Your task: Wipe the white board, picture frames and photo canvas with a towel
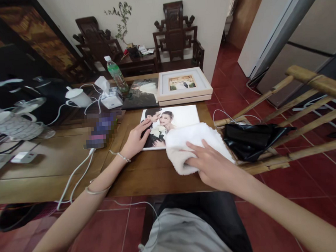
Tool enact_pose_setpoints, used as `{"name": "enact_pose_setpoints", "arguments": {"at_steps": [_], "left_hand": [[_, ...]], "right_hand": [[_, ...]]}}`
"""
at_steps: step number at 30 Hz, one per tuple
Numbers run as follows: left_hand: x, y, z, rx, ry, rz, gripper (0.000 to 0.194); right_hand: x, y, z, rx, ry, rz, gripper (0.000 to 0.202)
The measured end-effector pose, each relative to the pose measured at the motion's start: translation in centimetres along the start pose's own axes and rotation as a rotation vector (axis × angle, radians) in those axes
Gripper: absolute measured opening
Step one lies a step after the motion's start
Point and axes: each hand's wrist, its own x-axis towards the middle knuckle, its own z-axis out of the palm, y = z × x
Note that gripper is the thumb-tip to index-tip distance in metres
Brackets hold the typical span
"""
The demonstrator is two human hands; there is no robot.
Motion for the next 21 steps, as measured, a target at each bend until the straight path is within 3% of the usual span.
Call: {"name": "enact_pose_setpoints", "arguments": {"at_steps": [8, 13, 17, 21], "left_hand": [[0.0, 0.0, 0.0, 0.006, 0.001, -0.002, 0.039], [0.0, 0.0, -0.1, 0.006, -0.007, -0.007, 0.039], [0.0, 0.0, -0.1, 0.010, -0.001, -0.001, 0.038], [0.0, 0.0, -0.1, 0.006, 0.003, 0.001, 0.038]], "right_hand": [[8.2, 4.9, -2.7, -0.050, -0.024, 0.077, 0.060], [13.1, 8.3, -2.8, -0.005, 0.025, 0.030, 0.059], [14.7, 9.3, -2.5, 0.042, 0.085, 0.045, 0.059], [14.1, 8.1, -2.2, 0.032, 0.101, 0.088, 0.057]]}}
